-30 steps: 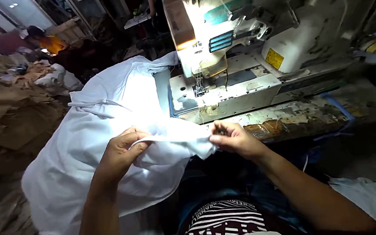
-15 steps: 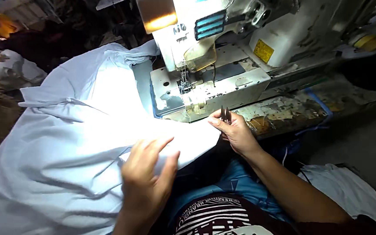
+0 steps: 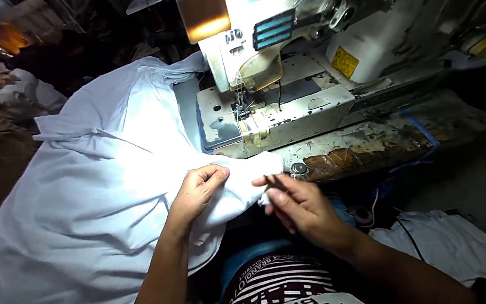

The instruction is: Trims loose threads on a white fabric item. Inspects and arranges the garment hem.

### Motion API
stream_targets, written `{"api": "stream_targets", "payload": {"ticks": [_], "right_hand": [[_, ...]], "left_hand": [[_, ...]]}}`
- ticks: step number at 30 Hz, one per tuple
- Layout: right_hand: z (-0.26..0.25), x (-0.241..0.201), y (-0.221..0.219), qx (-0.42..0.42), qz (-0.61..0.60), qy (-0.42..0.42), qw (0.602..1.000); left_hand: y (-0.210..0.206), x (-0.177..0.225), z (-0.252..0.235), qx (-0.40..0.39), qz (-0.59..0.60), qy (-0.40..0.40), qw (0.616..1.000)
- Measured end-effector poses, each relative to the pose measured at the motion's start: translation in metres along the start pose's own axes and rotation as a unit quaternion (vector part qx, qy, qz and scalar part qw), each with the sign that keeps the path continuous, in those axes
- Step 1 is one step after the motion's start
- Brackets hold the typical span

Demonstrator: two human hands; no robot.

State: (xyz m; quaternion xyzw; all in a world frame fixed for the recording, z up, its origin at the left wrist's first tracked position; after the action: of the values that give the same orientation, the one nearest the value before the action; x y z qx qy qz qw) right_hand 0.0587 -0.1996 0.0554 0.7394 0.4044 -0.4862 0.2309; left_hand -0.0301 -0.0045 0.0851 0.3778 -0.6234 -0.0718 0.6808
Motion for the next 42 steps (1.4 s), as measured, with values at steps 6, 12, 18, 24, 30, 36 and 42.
{"api": "stream_targets", "payload": {"ticks": [6,12,18,24,30,36,42], "right_hand": [[0.004,0.018,-0.024,-0.048,-0.088,-0.154,0.983],[-0.004,0.022,-0.024,-0.049,-0.072,-0.183,0.979],[-0.005,0.027,-0.026,-0.048,-0.079,-0.2,0.976],[-0.012,0.029,-0.022,-0.04,-0.075,-0.209,0.974],[-0.018,0.032,-0.024,-0.038,-0.079,-0.222,0.971],[-0.015,0.031,-0.02,0.004,-0.084,-0.216,0.973],[-0.011,0.027,-0.021,0.01,-0.107,-0.219,0.97]], "left_hand": [[0.002,-0.003,0.002,-0.007,0.023,0.005,1.0],[0.007,-0.005,0.002,-0.017,0.038,0.0,0.999],[0.007,-0.008,0.001,-0.023,0.044,-0.009,0.999],[-0.004,-0.006,-0.004,-0.021,0.041,-0.015,0.999],[-0.006,-0.007,-0.005,-0.011,0.059,-0.006,0.998],[-0.004,-0.012,-0.005,-0.018,0.06,-0.011,0.998],[-0.003,-0.013,-0.004,-0.017,0.075,-0.004,0.997]]}}
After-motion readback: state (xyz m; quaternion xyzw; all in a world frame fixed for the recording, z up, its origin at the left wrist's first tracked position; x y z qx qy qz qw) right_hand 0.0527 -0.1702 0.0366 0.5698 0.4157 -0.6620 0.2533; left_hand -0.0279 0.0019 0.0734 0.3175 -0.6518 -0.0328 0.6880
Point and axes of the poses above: each hand's wrist, its own z-axis away from the middle knuckle, its own y-axis out of the back of the hand, x = y × z, the point moved 4 cm from there along -z, towards the middle knuckle, and after that the axes turned 8 degrees about -z, right-handed, at the moved point
